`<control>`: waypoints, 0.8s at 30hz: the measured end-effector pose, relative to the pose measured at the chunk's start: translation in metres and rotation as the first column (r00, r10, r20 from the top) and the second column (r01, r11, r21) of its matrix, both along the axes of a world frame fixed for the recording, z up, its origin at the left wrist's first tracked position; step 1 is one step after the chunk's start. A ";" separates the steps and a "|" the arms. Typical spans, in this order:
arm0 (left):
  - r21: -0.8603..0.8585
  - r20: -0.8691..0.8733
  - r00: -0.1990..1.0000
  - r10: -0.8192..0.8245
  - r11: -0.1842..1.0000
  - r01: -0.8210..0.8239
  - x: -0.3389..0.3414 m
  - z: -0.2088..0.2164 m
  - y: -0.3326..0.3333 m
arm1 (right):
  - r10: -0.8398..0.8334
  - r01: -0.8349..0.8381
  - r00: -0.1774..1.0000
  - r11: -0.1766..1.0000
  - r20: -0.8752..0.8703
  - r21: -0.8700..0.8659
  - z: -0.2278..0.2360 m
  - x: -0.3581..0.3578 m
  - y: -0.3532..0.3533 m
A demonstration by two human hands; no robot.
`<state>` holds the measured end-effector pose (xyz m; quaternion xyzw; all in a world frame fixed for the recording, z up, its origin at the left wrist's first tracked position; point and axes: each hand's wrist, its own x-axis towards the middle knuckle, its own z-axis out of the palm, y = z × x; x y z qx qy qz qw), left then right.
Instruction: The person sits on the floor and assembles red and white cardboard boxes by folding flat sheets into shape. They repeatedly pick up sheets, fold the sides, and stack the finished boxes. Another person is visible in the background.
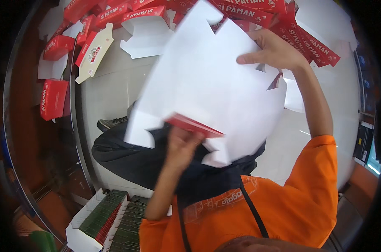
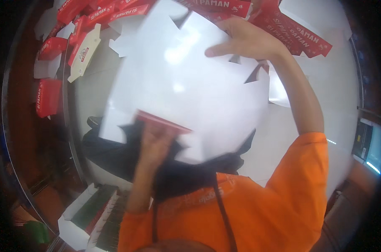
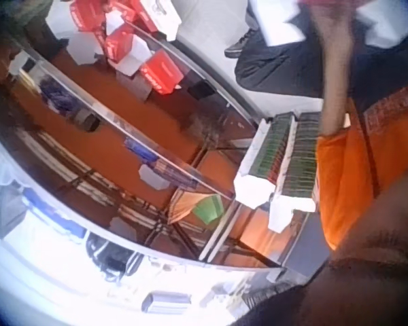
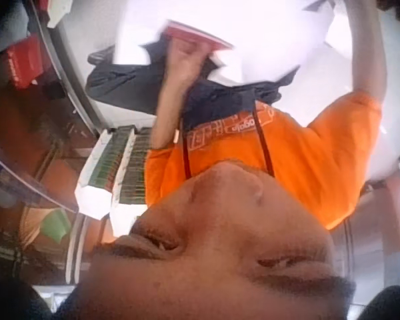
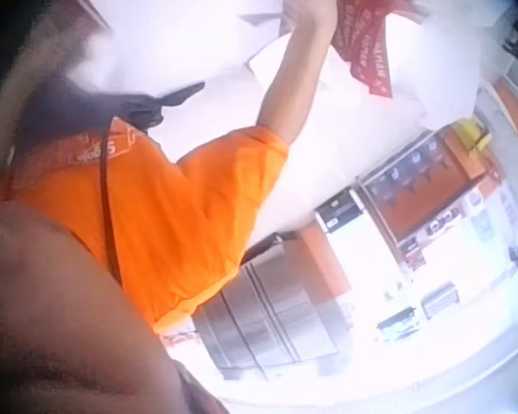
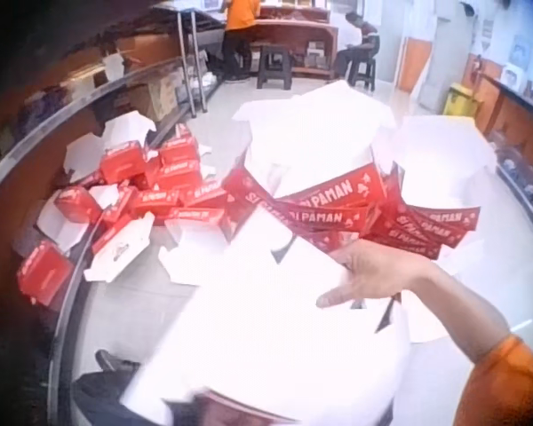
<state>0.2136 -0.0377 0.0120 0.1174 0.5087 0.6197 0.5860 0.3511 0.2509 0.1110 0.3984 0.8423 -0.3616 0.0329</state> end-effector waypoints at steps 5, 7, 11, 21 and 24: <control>0.096 0.346 0.853 -0.391 0.919 0.382 0.060 -0.025 -0.032 | 0.225 -0.236 0.963 0.970 0.148 0.064 -0.019 -0.014 -0.003; 0.087 -0.089 0.709 -0.700 0.703 0.706 0.037 0.005 -0.052 | 0.231 -0.248 0.958 0.965 0.169 0.086 -0.030 -0.019 -0.011; 0.000 -0.418 0.441 -0.794 0.485 0.874 -0.045 0.063 -0.061 | 0.146 -0.173 0.953 0.982 0.267 0.081 -0.020 -0.021 -0.022; 0.000 -0.467 0.868 -0.171 0.981 0.193 -0.056 -0.011 0.118 | 0.308 -0.325 0.940 0.939 0.148 0.111 -0.041 -0.021 -0.031; 0.101 -0.535 0.843 -0.057 0.986 0.131 -0.052 -0.026 0.112 | 0.240 -0.251 0.959 0.967 0.152 0.054 -0.034 -0.022 -0.038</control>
